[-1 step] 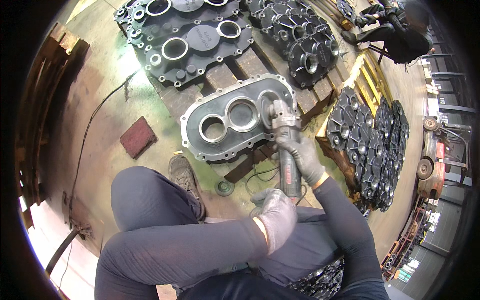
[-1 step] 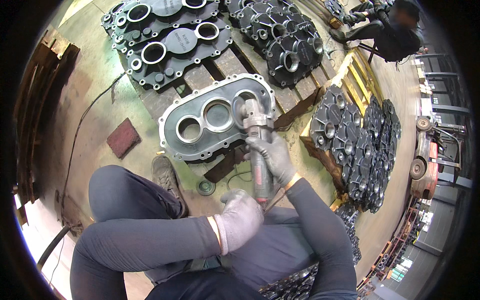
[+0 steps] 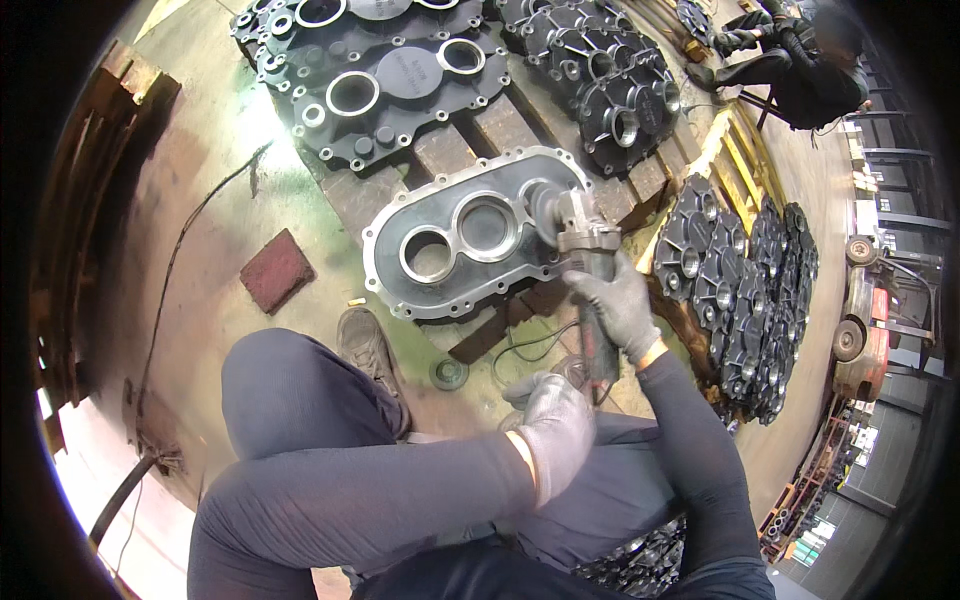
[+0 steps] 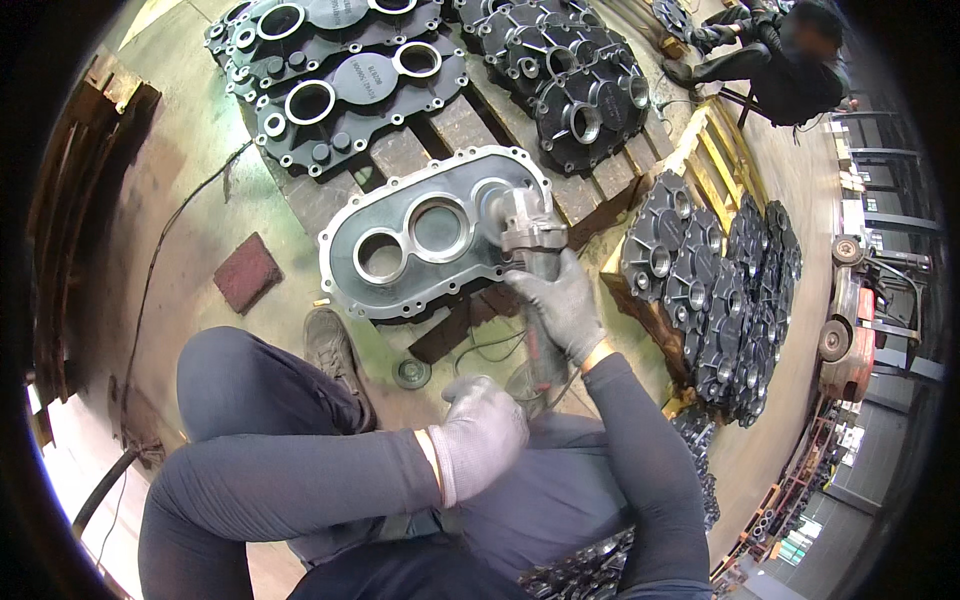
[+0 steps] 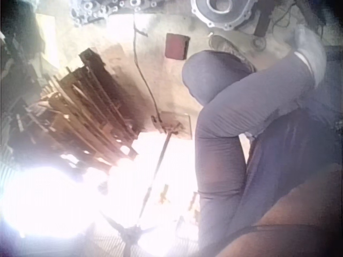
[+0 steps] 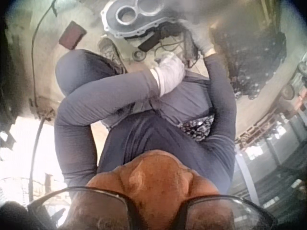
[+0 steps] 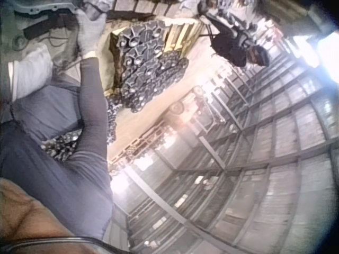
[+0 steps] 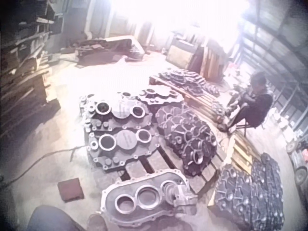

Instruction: The person sits on the floor and uses an angle grinder to smooth the edges of metal engine parts. They handle each part one at a time, grinding the edges and then placing the finished part on a wooden pallet.

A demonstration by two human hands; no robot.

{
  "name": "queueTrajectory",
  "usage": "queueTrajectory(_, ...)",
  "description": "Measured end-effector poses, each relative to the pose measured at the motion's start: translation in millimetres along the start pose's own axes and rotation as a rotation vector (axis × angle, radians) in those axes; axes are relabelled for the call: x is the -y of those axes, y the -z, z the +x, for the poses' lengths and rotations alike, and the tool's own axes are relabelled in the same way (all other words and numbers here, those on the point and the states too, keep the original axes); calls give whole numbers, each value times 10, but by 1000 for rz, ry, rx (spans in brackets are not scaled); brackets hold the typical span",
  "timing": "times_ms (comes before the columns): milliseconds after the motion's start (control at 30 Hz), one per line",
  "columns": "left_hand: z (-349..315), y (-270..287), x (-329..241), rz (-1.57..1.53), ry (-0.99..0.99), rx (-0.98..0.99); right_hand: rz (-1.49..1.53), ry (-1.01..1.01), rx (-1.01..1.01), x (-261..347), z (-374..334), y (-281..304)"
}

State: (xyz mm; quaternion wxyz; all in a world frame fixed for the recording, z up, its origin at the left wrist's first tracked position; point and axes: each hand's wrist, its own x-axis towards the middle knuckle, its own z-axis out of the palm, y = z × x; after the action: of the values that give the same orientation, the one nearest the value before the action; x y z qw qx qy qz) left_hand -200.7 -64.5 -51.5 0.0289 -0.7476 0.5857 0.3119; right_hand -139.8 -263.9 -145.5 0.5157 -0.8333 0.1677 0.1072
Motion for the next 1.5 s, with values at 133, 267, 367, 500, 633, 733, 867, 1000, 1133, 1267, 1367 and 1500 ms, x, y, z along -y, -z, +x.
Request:
queueTrajectory(133, 76, 122, 144, -7, -152, 189, -887, 164, -197, -170, 93, 316)
queueTrajectory(267, 96, 11, 114, 2, -123, 93, -1051, 219, -176, -305, 89, 370)
queueTrajectory(367, 123, 9, 98, 2, -110, 71, -1098, 344, -108, -471, 110, 345)
queueTrajectory(500, 169, 11, 78, 2, -123, 59, -1183, 430, -89, -526, 119, 309)
queueTrajectory(633, 206, 24, 66, 15, -107, 35, -1239, 412, -91, -545, 232, 522)
queueTrajectory(733, 194, 13, 71, 29, -109, -11, -1312, 343, -162, -503, 245, 659)
queueTrajectory(867, 209, -67, 65, -45, -93, -62, -1082, 124, -288, -354, 231, 776)
queueTrajectory(1000, 242, -88, 95, -27, -117, -53, -770, -89, -347, -207, 149, 821)
queueTrajectory(1133, 276, -81, 87, 14, -113, 10, -771, -188, -285, -168, 64, 758)
queueTrajectory(1267, 323, -121, 80, 6, -114, 3, -739, -224, -233, -131, -15, 598)
queueTrajectory(1367, 327, -128, 43, 16, -84, -16, -788, -248, -200, -176, 29, 572)
queueTrajectory(1500, 317, -77, 78, -30, -85, 19, -812, -252, -206, -193, 108, 577)
